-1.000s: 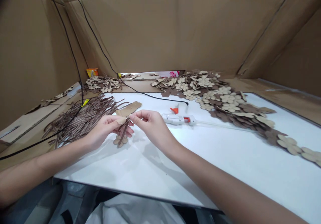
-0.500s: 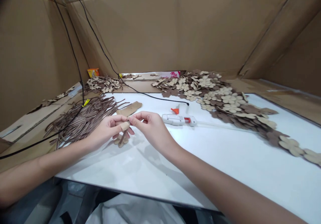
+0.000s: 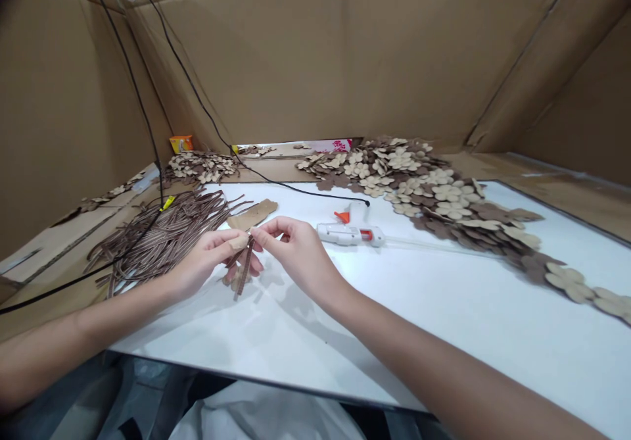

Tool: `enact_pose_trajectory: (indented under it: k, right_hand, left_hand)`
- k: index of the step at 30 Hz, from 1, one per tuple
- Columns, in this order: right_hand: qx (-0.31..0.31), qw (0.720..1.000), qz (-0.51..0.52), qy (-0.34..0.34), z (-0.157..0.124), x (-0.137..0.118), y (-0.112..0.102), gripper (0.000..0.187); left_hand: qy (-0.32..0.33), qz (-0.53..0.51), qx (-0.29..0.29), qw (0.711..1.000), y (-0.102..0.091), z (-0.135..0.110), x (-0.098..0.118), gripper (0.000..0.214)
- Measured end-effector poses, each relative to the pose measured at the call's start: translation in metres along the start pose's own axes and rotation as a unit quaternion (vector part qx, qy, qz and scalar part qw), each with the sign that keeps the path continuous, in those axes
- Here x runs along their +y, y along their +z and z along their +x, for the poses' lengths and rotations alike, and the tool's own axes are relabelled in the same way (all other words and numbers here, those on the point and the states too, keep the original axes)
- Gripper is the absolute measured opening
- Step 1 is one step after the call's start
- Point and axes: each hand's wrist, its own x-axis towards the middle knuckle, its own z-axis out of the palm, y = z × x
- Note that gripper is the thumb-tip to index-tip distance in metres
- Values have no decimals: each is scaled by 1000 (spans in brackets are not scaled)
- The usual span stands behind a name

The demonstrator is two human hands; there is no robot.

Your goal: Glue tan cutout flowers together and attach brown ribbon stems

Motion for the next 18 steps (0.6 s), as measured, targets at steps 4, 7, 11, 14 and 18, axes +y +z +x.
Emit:
enact_pose_trajectory:
  k: [4,7,11,14,18]
  right_hand:
    - [-7,1000,4,-7,-1,-2,-1,27]
    - [-3,1000,3,-10,-1,-1,0,28]
    - [-2,999,32,3,1,3,2,27]
    - [-11,997,69,21,2,5,4,28]
    - [-21,993,102,50,1,2,4,31]
  left_hand:
    - [0,-7,-9,1000,1,-1,1,34]
    - [-16,-27,-10,999,3,0,2,34]
    - [-26,-52,14,998,4,1,2,35]
    - [-21,-60,29,998,4,1,1,34]
    - [-6,-56,43,998,4,0,1,31]
